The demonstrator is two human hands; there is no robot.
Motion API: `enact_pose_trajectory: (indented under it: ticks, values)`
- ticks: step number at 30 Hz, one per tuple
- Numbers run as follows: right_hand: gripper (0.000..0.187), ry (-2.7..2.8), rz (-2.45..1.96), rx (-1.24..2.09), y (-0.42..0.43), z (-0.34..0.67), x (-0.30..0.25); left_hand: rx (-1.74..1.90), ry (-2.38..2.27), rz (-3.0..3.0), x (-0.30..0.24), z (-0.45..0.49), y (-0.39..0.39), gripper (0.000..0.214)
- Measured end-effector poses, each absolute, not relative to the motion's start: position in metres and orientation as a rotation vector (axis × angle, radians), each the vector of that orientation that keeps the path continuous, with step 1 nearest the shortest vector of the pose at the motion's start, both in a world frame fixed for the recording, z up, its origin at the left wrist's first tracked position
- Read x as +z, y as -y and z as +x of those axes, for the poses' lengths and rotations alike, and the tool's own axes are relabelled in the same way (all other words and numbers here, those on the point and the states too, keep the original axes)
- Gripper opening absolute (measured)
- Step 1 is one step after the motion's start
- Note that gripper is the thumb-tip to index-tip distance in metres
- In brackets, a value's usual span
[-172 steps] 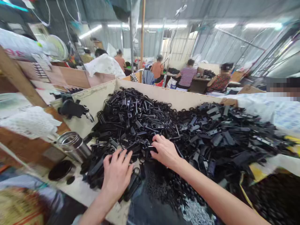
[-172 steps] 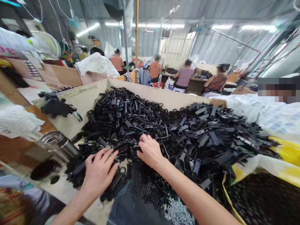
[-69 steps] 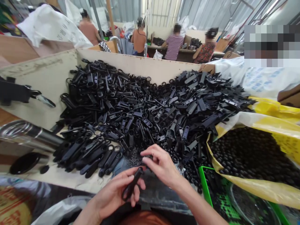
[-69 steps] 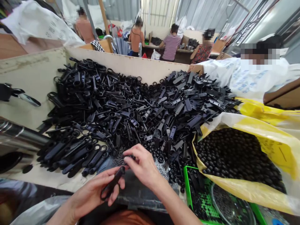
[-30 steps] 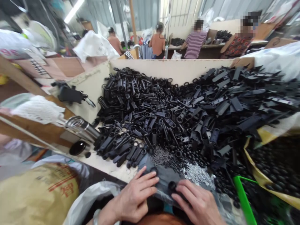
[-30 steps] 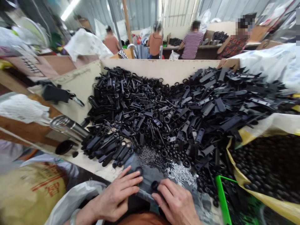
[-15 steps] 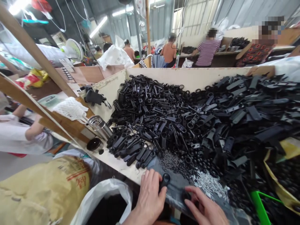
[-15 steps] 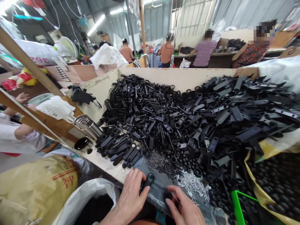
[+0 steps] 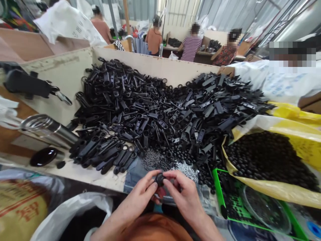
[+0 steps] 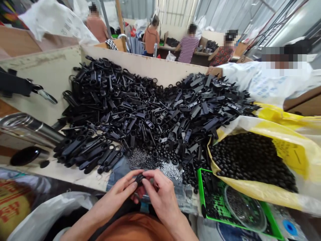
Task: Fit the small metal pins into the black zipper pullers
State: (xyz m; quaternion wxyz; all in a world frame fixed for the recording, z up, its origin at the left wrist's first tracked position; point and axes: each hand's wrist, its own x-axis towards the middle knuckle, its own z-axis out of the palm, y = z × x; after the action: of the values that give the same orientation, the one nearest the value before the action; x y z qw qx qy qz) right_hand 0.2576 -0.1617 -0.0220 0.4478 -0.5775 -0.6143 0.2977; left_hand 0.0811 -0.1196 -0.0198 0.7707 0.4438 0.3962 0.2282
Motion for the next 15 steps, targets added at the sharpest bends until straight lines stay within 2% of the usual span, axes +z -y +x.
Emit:
enact_pose_trajectory:
  ticks: [15]
  values:
    - [0.020, 1.782, -1.274, 0.588, 0.1626, 0.2649, -0.0180, 0.330, -0.932, 1.137, -0.0164, 0.0739, 0.1249, 0.039]
